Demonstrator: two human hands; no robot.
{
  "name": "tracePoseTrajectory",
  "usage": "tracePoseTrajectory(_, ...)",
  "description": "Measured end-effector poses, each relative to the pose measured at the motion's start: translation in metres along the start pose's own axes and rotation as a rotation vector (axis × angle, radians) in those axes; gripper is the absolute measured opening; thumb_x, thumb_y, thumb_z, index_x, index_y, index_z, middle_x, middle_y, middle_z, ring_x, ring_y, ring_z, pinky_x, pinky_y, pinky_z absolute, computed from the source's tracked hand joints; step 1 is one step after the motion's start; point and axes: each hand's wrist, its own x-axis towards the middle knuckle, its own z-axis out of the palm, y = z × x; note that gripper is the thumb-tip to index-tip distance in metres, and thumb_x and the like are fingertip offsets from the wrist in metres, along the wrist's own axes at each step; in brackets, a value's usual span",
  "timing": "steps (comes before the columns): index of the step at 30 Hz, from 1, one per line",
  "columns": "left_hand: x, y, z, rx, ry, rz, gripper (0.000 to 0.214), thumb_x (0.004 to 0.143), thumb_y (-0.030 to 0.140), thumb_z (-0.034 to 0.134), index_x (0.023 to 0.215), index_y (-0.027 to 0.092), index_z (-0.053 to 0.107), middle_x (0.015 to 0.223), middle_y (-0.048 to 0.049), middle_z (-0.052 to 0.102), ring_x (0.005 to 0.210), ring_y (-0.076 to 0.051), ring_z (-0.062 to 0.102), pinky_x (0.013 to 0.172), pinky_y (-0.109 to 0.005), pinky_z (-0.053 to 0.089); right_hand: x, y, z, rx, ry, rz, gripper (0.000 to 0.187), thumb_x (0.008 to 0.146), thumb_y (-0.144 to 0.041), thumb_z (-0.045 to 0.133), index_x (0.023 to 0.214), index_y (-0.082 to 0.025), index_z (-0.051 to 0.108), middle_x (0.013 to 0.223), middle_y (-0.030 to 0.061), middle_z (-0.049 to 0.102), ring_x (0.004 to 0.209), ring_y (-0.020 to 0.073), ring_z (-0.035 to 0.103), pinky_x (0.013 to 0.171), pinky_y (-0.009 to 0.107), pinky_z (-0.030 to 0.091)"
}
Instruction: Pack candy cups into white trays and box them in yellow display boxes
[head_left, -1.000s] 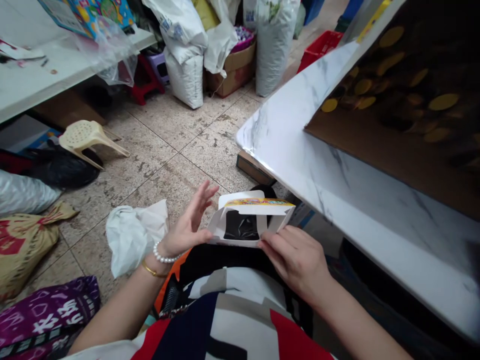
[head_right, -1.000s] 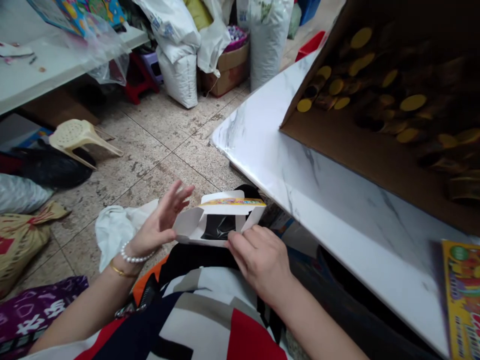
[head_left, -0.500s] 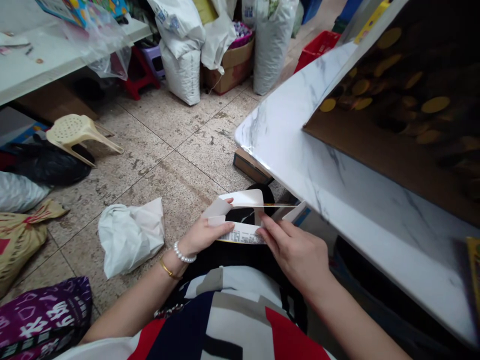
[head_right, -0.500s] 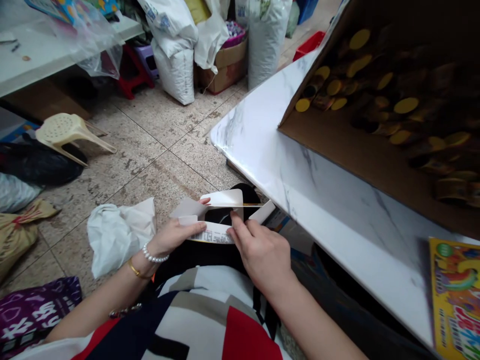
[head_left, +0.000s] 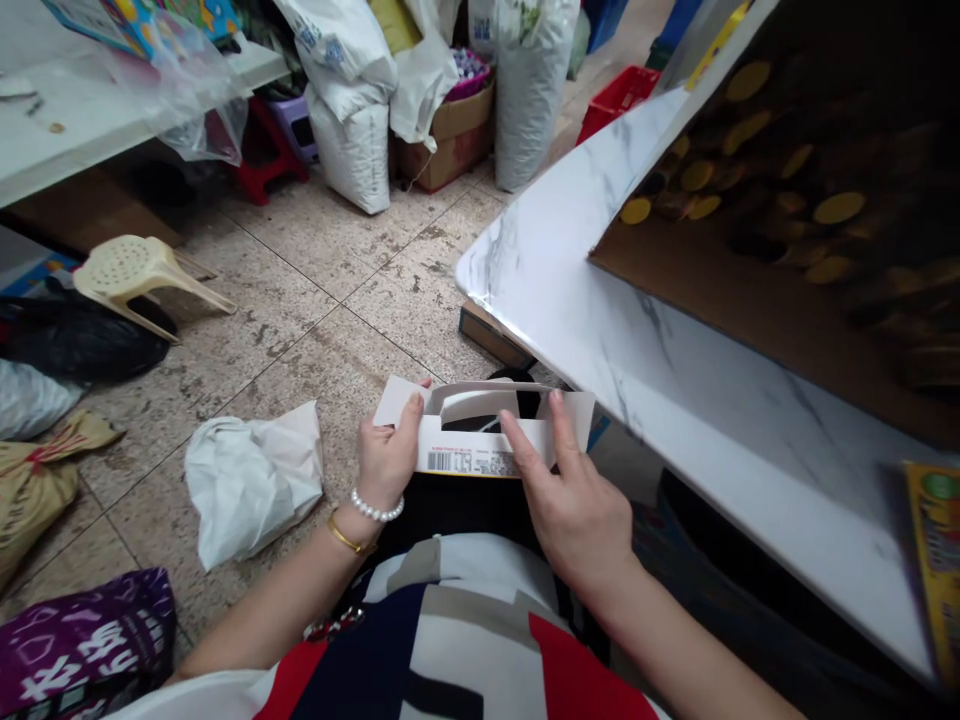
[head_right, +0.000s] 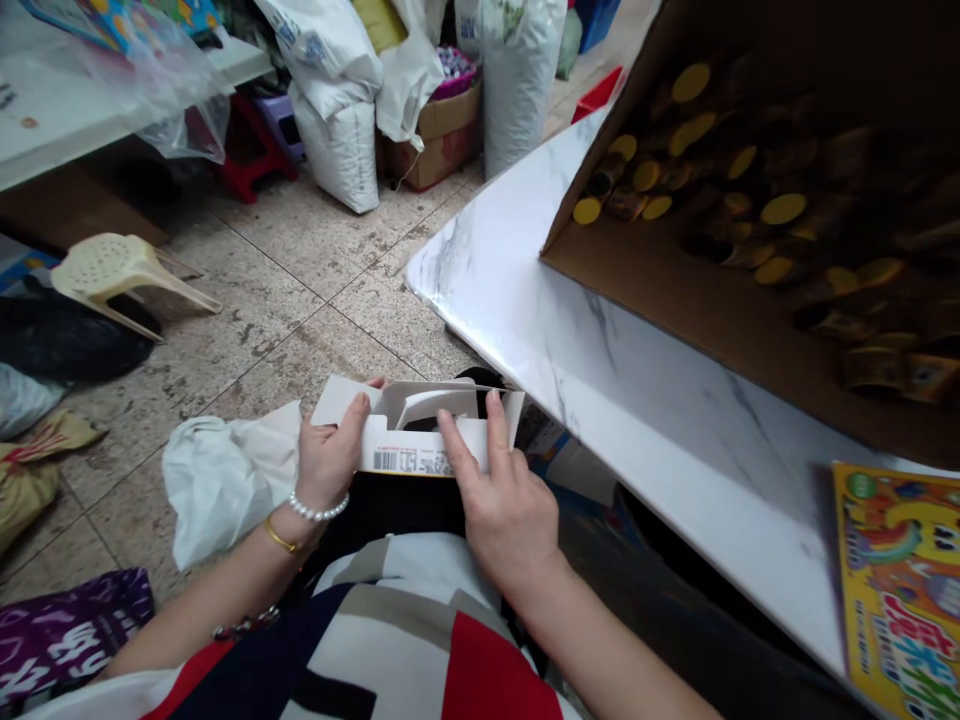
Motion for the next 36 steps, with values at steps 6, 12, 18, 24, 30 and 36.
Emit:
tracePoseTrajectory(6,0.010,-0.016,-0.001,-0.095,0.224,0.027,0.051,0.085,0.053,0.063,0.116,0.014,0.070,0.103,-0.0119,0.077,0.082,-0.022,0.073,0.069,-0.030,0.058,-0.002,0.002,0.004,0.038,0.013,-0.152,0.058,0.095,-0.039,0.059,0.149,-0.024,0.046,0.155,0.0093,0.038,0.073,0.0177,0.057,0.059,0.030,0.044)
tracePoseTrajectory(12,-0.003,-0.018,-0.010,-0.100,-0.003,0.093,0.060,0.081,0.068,0.059,0.113,0.018,0.067,0.111,-0.0109,0.073,0.109,-0.028,0.066,0.095,-0.039,0.053,-0.003,-0.002,0.011,-0.028,-0.132,-0.166,0.054,0.097,-0.038,0.054,0.147,-0.019,0.049,0.153,0.0083,0.042,0.063,0.0172,0.054,0.049,0.033,0.042)
tracePoseTrajectory(18,-0.005,-0.031,-0.012,-0.028,-0.136,-0.024,0.039,0.074,0.046,0.078,0.095,0.018,0.062,0.091,-0.0064,0.074,0.083,-0.026,0.070,0.078,-0.041,0.058,-0.009,0.004,0.006,0.112,-0.084,-0.168,0.051,0.096,-0.031,0.055,0.145,-0.020,0.050,0.149,0.0136,0.048,0.065,0.0170,0.062,0.053,0.032,0.048)
tracePoseTrajectory(24,0.000,-0.034,-0.011,-0.089,-0.250,-0.071,0.041,0.074,0.043,0.077,0.101,0.015,0.062,0.098,-0.0080,0.073,0.088,-0.024,0.069,0.082,-0.040,0.056,-0.047,0.027,-0.009,0.826,0.173,-0.122,0.049,0.093,-0.017,0.055,0.140,-0.028,0.053,0.119,0.0095,0.071,0.101,0.0232,0.068,0.075,0.035,0.058)
tracePoseTrajectory(30,0.001,-0.031,-0.016,-0.060,-0.328,-0.043,0.049,0.073,0.038,0.079,0.114,0.015,0.063,0.107,-0.0090,0.072,0.107,-0.028,0.064,0.094,-0.041,0.052,-0.032,0.027,0.034,1.316,0.042,0.754,0.048,0.095,-0.038,0.055,0.141,-0.026,0.049,0.142,0.0120,0.056,0.122,0.0271,0.060,0.098,0.045,0.052)
tracePoseTrajectory(36,-0.002,-0.020,-0.010,0.001,-0.443,0.016,0.065,0.080,0.038,0.072,0.139,0.021,0.052,0.135,-0.0107,0.063,0.106,-0.027,0.066,0.096,-0.042,0.051,0.004,0.020,0.049,1.444,-0.214,0.836,0.081,0.084,-0.048,0.066,0.153,-0.026,0.030,0.148,0.0123,0.051,0.127,0.0282,0.056,0.102,0.046,0.050)
